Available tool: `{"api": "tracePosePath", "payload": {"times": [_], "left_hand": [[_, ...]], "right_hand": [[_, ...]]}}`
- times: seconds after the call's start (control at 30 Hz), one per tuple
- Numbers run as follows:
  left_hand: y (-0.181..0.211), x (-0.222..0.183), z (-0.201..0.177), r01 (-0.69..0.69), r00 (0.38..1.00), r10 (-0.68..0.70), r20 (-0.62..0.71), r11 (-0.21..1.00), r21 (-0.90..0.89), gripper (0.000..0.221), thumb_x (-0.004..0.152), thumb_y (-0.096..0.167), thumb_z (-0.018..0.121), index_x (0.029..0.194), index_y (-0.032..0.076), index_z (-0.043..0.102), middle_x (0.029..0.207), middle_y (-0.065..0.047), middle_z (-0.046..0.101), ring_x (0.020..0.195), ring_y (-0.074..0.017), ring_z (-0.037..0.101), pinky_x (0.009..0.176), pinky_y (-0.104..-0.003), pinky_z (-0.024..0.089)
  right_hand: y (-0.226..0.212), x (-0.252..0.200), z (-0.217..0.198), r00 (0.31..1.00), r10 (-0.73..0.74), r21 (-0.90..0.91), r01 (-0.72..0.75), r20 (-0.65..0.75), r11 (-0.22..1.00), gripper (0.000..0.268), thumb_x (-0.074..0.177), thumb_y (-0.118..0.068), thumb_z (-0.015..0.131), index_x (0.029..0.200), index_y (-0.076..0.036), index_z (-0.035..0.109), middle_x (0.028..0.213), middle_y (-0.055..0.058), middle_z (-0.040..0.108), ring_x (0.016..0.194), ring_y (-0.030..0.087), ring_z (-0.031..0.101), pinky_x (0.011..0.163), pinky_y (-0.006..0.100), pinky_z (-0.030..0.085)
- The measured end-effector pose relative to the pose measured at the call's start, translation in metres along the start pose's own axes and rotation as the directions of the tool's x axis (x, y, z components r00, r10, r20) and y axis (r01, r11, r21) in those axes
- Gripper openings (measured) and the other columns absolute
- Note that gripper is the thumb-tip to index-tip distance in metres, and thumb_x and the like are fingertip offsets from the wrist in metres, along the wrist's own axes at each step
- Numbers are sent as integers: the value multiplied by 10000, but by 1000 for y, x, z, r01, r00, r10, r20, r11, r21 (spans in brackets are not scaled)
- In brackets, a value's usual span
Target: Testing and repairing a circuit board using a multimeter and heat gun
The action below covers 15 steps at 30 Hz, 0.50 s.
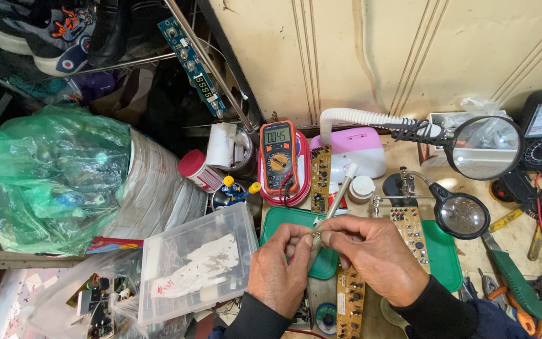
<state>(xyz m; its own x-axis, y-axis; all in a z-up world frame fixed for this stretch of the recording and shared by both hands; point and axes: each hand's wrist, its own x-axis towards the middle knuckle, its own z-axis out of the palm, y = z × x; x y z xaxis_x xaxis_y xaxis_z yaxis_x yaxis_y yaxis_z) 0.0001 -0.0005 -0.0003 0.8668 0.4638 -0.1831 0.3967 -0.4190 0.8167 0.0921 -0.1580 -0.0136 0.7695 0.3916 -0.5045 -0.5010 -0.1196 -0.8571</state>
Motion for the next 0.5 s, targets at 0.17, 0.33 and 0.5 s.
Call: {"api": "tracePosePath", "payload": {"times": [0.17, 0.33, 0.5], "left_hand": [[1, -1, -1, 2, 1000, -2, 5, 1000, -1, 112, 993, 167, 725, 1031, 110, 813, 771, 41, 765, 623, -51, 632, 561, -238, 563], [1, 0, -2, -8, 1000, 8, 9, 1000, 1, 114, 996, 165, 720, 1039, 106, 808, 776, 34, 772, 624, -55, 644, 558, -241, 568], [2, 0, -2, -13, 1000, 13, 7, 1000, 8, 113, 994, 166, 722, 1034, 107, 809, 776, 36, 771, 617, -52, 637, 544, -235, 566]], "right_hand": [[1, 1, 0, 1000, 9, 21, -9, -6, 1000, 221, 939, 78, 804, 1088, 137, 956, 760, 173, 755, 602, 209, 542, 541, 307, 423], [1, 1, 1, 1000, 12, 18, -12, -6, 1000, 222, 939, 77, 802, 1087, 139, 956, 751, 170, 744, 598, 207, 535, 537, 307, 415], [-1, 0, 1, 1000, 25, 13, -25, -11, 1000, 240, 937, 79, 800, 1109, 138, 956, 766, 182, 765, 600, 211, 544, 538, 309, 427]]}}
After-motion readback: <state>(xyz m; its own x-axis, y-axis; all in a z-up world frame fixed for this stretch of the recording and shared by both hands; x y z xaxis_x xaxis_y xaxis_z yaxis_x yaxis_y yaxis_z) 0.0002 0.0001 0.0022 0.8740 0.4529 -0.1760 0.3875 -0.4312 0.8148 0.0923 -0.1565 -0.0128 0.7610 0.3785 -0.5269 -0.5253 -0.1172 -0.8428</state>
